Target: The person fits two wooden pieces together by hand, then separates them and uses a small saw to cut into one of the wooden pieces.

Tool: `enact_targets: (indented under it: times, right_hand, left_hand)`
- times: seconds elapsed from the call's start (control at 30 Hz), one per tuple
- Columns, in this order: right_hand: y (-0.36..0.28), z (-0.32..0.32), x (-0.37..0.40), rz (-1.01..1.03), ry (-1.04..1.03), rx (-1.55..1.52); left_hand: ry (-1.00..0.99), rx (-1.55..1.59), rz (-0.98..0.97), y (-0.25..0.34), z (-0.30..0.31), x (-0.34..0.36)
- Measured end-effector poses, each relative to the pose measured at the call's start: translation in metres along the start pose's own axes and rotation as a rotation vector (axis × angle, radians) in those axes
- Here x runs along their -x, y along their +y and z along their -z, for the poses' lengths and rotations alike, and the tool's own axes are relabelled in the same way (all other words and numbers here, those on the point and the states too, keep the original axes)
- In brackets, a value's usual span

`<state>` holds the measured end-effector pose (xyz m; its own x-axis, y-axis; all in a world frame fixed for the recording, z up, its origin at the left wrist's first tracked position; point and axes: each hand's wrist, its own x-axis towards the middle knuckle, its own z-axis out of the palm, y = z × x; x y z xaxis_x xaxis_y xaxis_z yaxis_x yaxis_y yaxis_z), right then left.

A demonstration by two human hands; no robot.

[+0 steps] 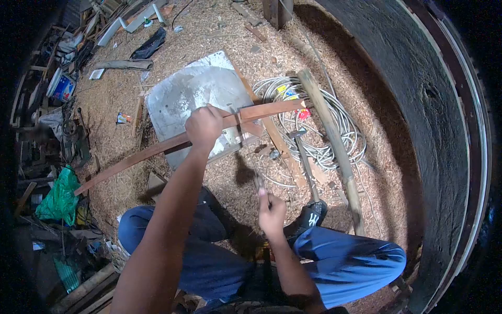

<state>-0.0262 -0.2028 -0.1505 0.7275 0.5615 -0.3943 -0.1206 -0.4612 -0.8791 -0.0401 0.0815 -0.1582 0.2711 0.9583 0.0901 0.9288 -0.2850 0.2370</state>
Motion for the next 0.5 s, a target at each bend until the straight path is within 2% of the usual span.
enact_targets:
  times: [0.1,0.23,0.4,0.5]
  right_hand:
    - [0.007,0.000,-0.006,-0.024,0.004,-0.033]
    - [-0.013,-0.019,-0.035,0.107,0.040,0.028]
    - [0.005,0.000,0.006,-0.008,0.021,-0.054]
    - [0.003,-0.006,-0.020,0.026,0.010,0.054]
  left_hand:
    - [-0.004,0.004,0.005,0.000,-0.001,0.001]
    - [0.006,0.038,0.027,0.001,0.000,0.003]
    - [-0.002,0.031,0.014,0.003,0.004,-0.002]
    - [-0.002,0.036,0.020,0.002,0.001,0.002]
